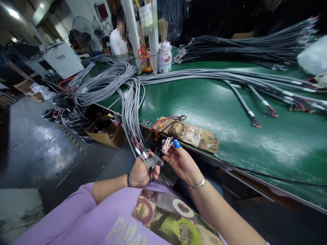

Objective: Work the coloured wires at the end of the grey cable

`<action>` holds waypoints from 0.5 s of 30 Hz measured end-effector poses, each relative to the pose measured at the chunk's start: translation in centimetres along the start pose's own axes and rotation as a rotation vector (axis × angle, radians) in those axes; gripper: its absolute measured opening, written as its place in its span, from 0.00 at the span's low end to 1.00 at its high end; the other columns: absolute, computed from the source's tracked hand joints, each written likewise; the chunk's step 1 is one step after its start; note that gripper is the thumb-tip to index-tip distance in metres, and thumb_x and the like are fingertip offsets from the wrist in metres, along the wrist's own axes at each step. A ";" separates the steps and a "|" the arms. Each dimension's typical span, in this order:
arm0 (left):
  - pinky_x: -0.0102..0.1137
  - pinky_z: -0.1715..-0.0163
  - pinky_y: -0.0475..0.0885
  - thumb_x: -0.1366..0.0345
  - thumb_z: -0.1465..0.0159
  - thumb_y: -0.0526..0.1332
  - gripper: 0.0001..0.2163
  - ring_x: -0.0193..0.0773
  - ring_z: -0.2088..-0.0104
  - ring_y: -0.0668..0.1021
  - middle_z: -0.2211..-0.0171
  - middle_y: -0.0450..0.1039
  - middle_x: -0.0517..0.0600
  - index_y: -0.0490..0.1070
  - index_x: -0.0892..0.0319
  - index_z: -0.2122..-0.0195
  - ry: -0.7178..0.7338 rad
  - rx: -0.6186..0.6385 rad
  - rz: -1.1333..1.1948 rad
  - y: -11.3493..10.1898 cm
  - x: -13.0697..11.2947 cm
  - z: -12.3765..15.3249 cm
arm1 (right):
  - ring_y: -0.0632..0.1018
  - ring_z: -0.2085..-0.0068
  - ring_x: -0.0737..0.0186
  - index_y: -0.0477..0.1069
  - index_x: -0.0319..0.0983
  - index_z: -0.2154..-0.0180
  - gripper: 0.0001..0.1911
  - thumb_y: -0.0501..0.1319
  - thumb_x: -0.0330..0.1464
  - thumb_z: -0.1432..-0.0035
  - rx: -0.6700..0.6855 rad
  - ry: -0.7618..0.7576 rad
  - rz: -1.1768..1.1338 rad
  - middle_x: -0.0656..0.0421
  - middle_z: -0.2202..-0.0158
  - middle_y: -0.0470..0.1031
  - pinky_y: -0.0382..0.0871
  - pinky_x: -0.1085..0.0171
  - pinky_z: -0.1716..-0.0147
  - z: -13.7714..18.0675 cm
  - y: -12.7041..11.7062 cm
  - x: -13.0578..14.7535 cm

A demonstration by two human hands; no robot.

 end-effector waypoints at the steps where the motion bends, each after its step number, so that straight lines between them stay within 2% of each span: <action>1: 0.23 0.91 0.53 0.50 0.51 0.68 0.20 0.30 0.90 0.68 0.86 0.68 0.46 0.66 0.62 0.75 0.005 -0.008 0.012 0.1 0.0 -0.1 | 0.72 0.74 0.67 0.75 0.42 0.71 0.14 0.70 0.44 0.53 -0.015 -0.015 -0.009 0.62 0.74 0.75 0.70 0.67 0.74 0.0 0.0 0.0; 5: 0.23 0.91 0.52 0.51 0.50 0.67 0.18 0.29 0.90 0.68 0.86 0.68 0.46 0.67 0.62 0.75 0.027 -0.030 0.017 0.4 -0.1 -0.4 | 0.66 0.79 0.70 0.71 0.39 0.78 0.19 0.73 0.46 0.59 -0.170 -0.244 0.032 0.64 0.82 0.67 0.66 0.69 0.78 0.0 -0.7 0.3; 7: 0.22 0.91 0.52 0.51 0.49 0.67 0.18 0.29 0.89 0.69 0.86 0.68 0.46 0.67 0.63 0.76 0.037 -0.044 -0.002 0.5 0.0 -0.4 | 0.66 0.79 0.70 0.71 0.39 0.79 0.21 0.72 0.49 0.58 -0.227 -0.354 0.063 0.64 0.82 0.67 0.65 0.70 0.79 0.0 -0.9 0.5; 8: 0.22 0.91 0.52 0.51 0.49 0.67 0.19 0.29 0.89 0.69 0.86 0.69 0.46 0.67 0.63 0.76 0.039 -0.049 -0.012 0.5 0.1 -0.4 | 0.67 0.79 0.70 0.72 0.39 0.79 0.22 0.71 0.50 0.59 -0.227 -0.362 0.060 0.63 0.81 0.69 0.65 0.70 0.79 -0.1 -0.9 0.4; 13: 0.22 0.91 0.51 0.47 0.50 0.67 0.21 0.29 0.90 0.69 0.86 0.69 0.47 0.66 0.62 0.76 0.030 -0.041 -0.033 0.8 0.3 -0.4 | 0.74 0.74 0.64 0.75 0.40 0.73 0.25 0.71 0.54 0.64 -0.071 -0.063 -0.072 0.59 0.72 0.78 0.71 0.66 0.77 -1.1 -0.4 -1.0; 15: 0.22 0.91 0.51 0.47 0.50 0.66 0.21 0.29 0.90 0.68 0.87 0.69 0.47 0.67 0.62 0.77 0.031 -0.041 -0.039 0.8 0.2 -0.4 | 0.76 0.72 0.62 0.75 0.41 0.72 0.23 0.70 0.53 0.61 -0.023 -0.033 -0.103 0.59 0.71 0.78 0.73 0.64 0.74 -1.4 -0.2 -1.0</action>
Point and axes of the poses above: each hand's wrist, its own z-axis away from the middle knuckle, its own y-axis out of the palm, x = y × z, the point moved 5 cm from there along -z, towards the middle knuckle
